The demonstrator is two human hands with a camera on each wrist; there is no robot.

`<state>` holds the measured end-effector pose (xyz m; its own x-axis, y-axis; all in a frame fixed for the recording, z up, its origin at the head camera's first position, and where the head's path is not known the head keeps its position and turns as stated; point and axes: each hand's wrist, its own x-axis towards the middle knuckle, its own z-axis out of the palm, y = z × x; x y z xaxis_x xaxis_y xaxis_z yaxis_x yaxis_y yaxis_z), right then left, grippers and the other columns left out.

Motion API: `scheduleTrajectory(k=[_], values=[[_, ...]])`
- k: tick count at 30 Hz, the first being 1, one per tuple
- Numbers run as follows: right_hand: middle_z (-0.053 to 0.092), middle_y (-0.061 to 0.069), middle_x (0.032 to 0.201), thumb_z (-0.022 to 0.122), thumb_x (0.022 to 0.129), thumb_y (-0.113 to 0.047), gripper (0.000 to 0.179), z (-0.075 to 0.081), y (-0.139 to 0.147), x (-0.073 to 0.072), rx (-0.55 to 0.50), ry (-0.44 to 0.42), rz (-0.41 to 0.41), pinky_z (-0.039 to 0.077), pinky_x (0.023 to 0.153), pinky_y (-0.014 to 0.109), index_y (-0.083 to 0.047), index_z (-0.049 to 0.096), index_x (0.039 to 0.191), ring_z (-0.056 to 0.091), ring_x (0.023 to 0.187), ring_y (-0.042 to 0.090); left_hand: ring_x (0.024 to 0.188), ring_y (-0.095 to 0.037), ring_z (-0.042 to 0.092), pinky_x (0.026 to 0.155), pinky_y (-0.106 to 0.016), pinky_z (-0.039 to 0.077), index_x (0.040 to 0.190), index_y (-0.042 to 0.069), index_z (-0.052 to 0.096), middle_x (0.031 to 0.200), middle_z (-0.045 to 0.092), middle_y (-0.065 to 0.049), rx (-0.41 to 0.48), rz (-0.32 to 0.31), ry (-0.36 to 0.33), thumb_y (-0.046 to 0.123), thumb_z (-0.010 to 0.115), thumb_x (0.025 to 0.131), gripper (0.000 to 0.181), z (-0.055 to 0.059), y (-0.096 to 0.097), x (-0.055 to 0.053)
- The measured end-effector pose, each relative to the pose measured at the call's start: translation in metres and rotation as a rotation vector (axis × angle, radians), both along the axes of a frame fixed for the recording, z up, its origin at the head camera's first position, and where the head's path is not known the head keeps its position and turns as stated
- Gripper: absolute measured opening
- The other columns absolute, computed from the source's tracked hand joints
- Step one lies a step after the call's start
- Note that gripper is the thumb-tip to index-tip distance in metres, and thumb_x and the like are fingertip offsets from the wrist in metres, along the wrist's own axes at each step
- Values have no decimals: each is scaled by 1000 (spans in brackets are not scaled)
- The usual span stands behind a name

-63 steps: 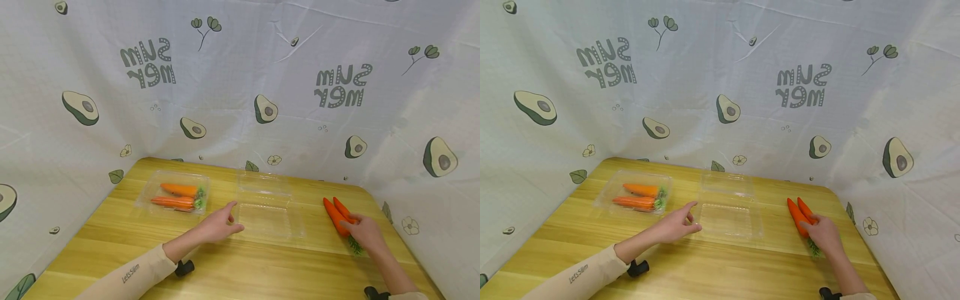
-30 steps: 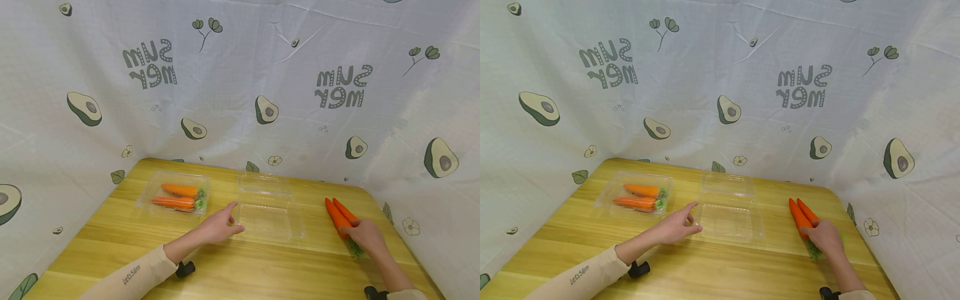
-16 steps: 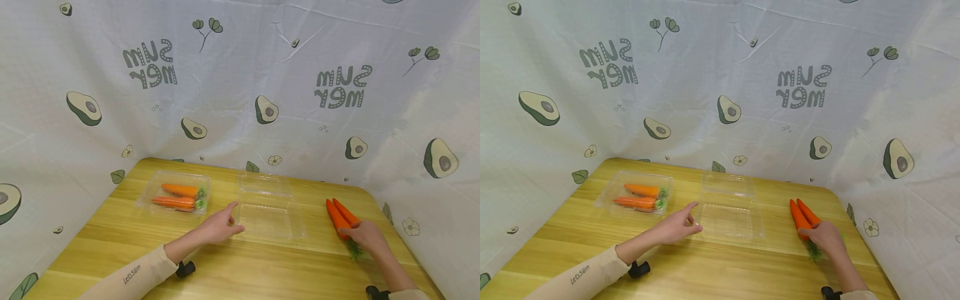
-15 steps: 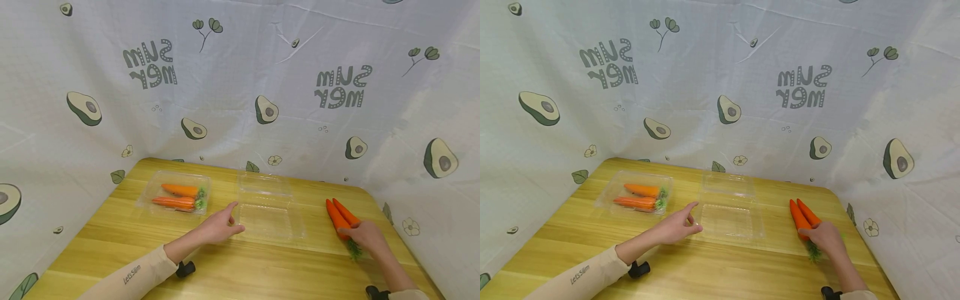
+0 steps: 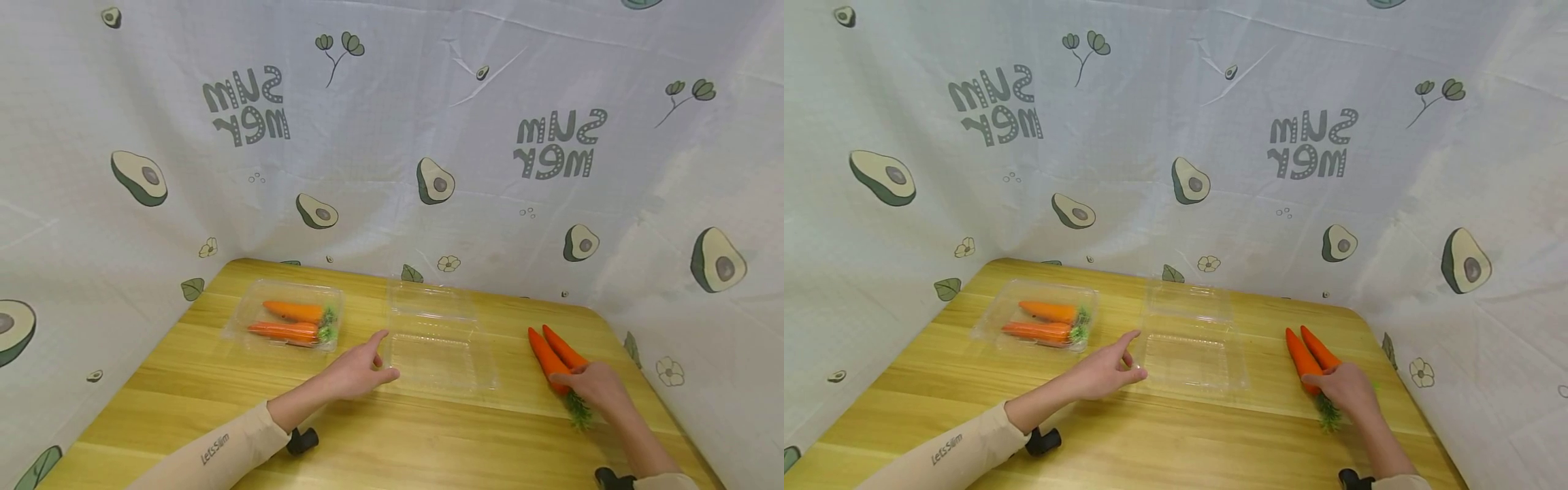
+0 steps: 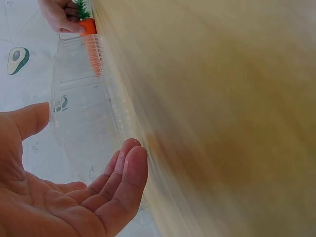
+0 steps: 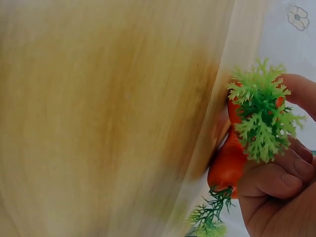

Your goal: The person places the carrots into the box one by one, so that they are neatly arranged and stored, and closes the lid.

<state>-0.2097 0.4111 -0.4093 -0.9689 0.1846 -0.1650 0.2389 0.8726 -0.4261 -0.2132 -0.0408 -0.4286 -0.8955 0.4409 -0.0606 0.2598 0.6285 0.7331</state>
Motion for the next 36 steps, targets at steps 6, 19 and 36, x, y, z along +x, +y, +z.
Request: scheduleTrajectory(k=[6,19,36], values=[[68,32,95,76,85,-49,69,1,1,0,-37,0,-12,46,64,35,17,68,104,63,86,34,85,-16,60,72,-37,49,160,11,22,110,65,-6,-3,-5,8,44,68,95,86,1,1,-1],[61,38,116,75,84,-53,73,14,-8,0,-15,-6,10,49,73,39,14,67,113,61,93,35,77,-15,55,66,-34,45,161,14,23,105,63,-4,-3,-8,13,45,67,95,85,1,-1,0],[60,22,85,73,88,-46,73,44,-34,-1,-127,2,65,40,56,32,16,58,124,47,64,20,75,-15,55,63,-34,45,160,11,26,97,62,-2,7,-13,19,44,69,94,85,2,-2,1]])
